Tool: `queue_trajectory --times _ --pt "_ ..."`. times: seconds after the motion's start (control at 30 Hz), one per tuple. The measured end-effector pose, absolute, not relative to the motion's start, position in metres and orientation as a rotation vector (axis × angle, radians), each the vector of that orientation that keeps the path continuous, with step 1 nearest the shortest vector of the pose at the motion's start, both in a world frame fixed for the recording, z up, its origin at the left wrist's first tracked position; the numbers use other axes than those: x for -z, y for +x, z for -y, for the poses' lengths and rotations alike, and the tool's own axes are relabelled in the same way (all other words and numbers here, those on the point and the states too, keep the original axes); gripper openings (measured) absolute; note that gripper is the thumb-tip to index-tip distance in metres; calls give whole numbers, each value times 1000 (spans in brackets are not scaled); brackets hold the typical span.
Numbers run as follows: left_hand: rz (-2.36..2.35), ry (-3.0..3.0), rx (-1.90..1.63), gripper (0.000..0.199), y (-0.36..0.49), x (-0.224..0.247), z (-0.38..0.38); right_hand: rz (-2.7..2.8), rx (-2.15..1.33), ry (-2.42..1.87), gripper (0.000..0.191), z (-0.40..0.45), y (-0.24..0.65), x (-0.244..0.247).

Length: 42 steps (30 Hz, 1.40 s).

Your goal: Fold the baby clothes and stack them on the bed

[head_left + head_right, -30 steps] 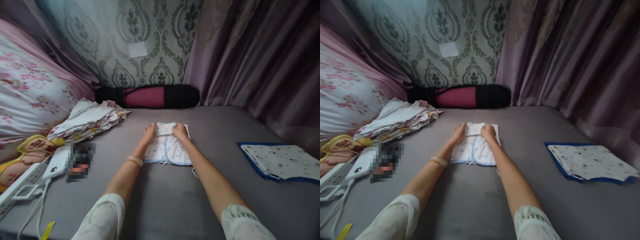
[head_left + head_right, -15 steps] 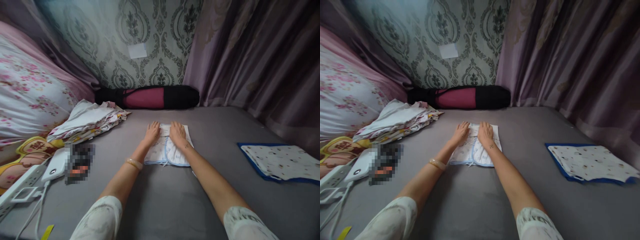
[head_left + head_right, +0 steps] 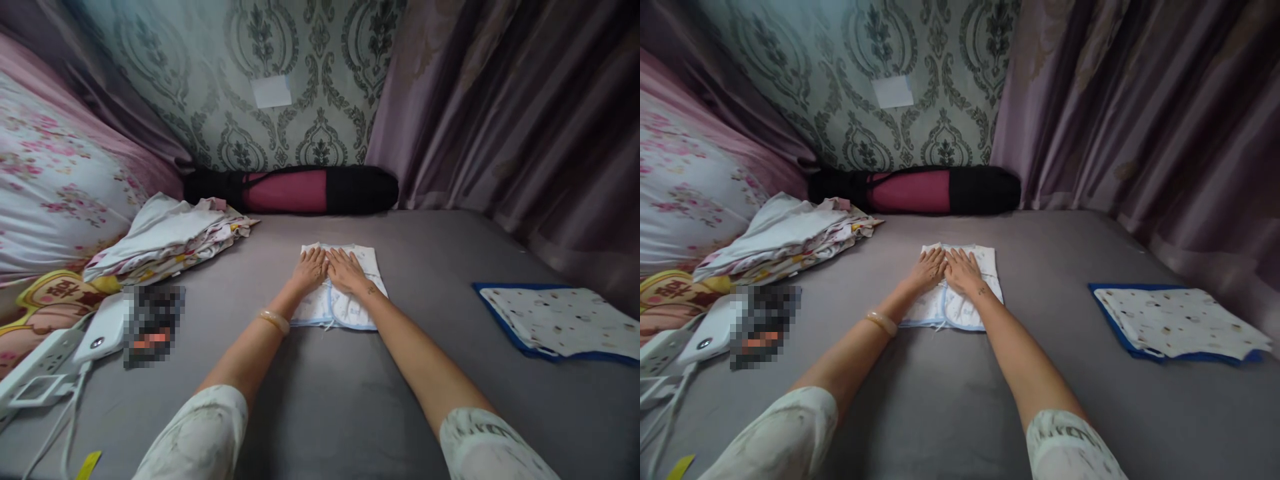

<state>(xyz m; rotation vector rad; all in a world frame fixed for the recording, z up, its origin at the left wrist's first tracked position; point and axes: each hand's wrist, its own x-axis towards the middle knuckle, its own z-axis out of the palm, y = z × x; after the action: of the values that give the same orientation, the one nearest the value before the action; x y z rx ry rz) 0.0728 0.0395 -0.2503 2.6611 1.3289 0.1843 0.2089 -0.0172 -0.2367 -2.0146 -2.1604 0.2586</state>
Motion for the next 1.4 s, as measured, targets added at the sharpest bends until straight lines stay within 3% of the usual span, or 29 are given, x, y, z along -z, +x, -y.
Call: queue_trajectory --times 1.13,1.4 --pt "-1603 2616 -130 69 65 242 -38 1819 -13 -2268 58 21 229 245" --pt "-1589 2528 -70 70 56 237 -41 1790 -131 -2333 61 24 247 239"
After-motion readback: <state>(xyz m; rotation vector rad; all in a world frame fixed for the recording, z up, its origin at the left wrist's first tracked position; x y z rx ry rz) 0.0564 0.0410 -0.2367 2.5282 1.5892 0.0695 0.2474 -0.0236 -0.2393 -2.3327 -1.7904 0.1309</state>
